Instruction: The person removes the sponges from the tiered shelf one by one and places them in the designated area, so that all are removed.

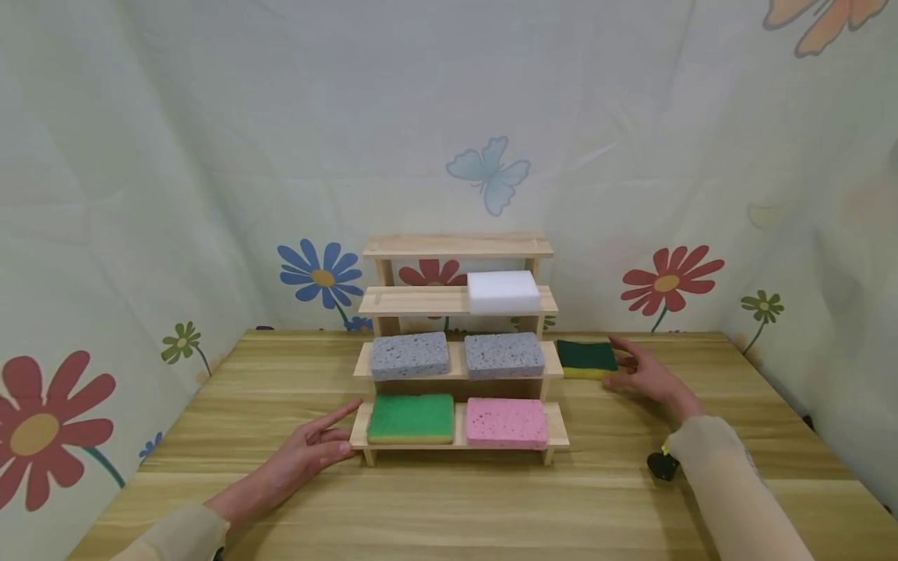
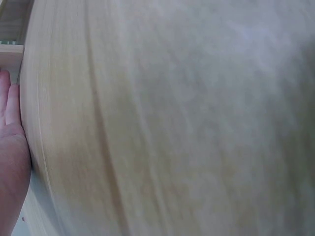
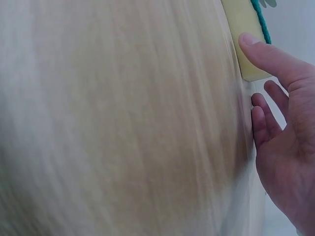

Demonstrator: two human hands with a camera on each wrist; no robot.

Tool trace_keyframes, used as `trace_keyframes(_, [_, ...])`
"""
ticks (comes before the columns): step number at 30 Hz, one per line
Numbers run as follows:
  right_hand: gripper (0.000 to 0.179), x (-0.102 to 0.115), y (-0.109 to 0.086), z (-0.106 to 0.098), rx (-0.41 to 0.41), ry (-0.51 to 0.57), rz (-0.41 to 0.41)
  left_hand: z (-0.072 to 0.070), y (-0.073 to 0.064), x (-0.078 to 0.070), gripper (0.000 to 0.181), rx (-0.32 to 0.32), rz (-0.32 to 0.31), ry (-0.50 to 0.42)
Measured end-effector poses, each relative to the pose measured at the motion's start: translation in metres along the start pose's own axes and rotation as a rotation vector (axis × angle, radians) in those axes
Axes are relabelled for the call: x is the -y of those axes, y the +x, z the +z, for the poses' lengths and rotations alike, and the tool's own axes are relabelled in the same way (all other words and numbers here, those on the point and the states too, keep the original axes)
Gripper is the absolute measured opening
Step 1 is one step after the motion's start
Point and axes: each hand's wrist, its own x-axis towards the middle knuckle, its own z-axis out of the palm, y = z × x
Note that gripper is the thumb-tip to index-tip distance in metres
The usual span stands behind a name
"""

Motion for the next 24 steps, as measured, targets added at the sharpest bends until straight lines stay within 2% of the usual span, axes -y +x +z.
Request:
trace_keyframes(6, [0.091,-0.001,0.000,0.000,0.006,0.031,-0.011,-0.001,0.000,0.002,0.069,0.004,0.003,-0.007])
trace_keyframes(12, [0.088,0.011,-0.003,-0.008,0.014,0.015,-0.016,-0.001,0.000,0.002,0.070,0.011,0.011,-0.011])
trace_keyframes(19, [0.079,0.036,-0.005,-0.021,-0.054,-0.037,-0.072,-0.001,-0.001,0.000,0.067,-0.008,-0.005,0.015])
trace_keyframes(24, [0.073,0.057,-0.002,-0.028,-0.121,-0.090,-0.083,0.000,0.000,-0.001,0.067,-0.013,-0.015,0.023])
